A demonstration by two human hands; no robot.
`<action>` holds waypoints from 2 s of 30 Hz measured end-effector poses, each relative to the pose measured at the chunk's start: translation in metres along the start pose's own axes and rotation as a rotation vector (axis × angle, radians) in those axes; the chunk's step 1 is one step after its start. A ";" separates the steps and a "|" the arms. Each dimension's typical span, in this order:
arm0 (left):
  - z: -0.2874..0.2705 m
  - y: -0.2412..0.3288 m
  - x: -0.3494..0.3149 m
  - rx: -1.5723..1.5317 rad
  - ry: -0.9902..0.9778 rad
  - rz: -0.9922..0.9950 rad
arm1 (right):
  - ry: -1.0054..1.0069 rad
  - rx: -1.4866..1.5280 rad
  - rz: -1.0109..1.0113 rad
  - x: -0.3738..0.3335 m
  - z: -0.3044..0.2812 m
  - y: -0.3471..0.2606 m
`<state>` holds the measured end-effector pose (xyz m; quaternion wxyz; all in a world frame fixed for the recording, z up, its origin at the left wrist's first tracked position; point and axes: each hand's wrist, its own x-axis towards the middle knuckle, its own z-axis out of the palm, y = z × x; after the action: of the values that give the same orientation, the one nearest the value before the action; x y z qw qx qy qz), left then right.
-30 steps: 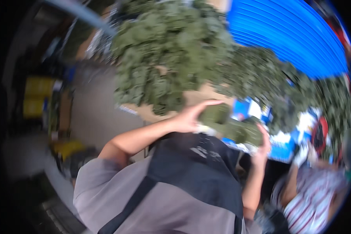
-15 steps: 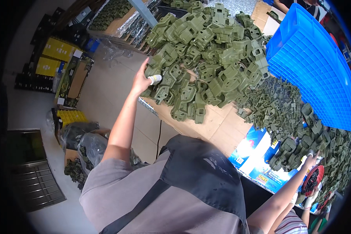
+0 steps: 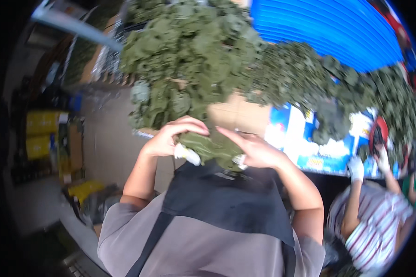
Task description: The person repeatedly picks up green plastic components from a large pile on a table, aligns them by hand, and snaps them together. The assembled units are placed into a blue crate. A coworker performs a similar task at the same table.
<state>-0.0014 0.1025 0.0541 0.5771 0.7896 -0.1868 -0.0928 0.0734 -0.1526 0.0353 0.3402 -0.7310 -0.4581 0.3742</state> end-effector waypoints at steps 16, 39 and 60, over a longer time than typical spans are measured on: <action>0.018 -0.077 -0.005 -0.960 0.108 -0.272 | 0.559 -0.077 0.450 -0.069 0.069 0.135; 0.052 -0.055 0.061 -0.735 0.145 -0.485 | 0.827 -0.022 -0.005 -0.005 -0.016 0.062; 0.073 -0.046 0.053 -0.505 -0.131 -0.390 | 0.615 -0.111 -0.004 -0.026 0.028 0.065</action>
<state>0.0294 0.0290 -0.0092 0.7128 0.6349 -0.0397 -0.2954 0.0684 -0.1945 -0.0273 0.4231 -0.8265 -0.3549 0.1094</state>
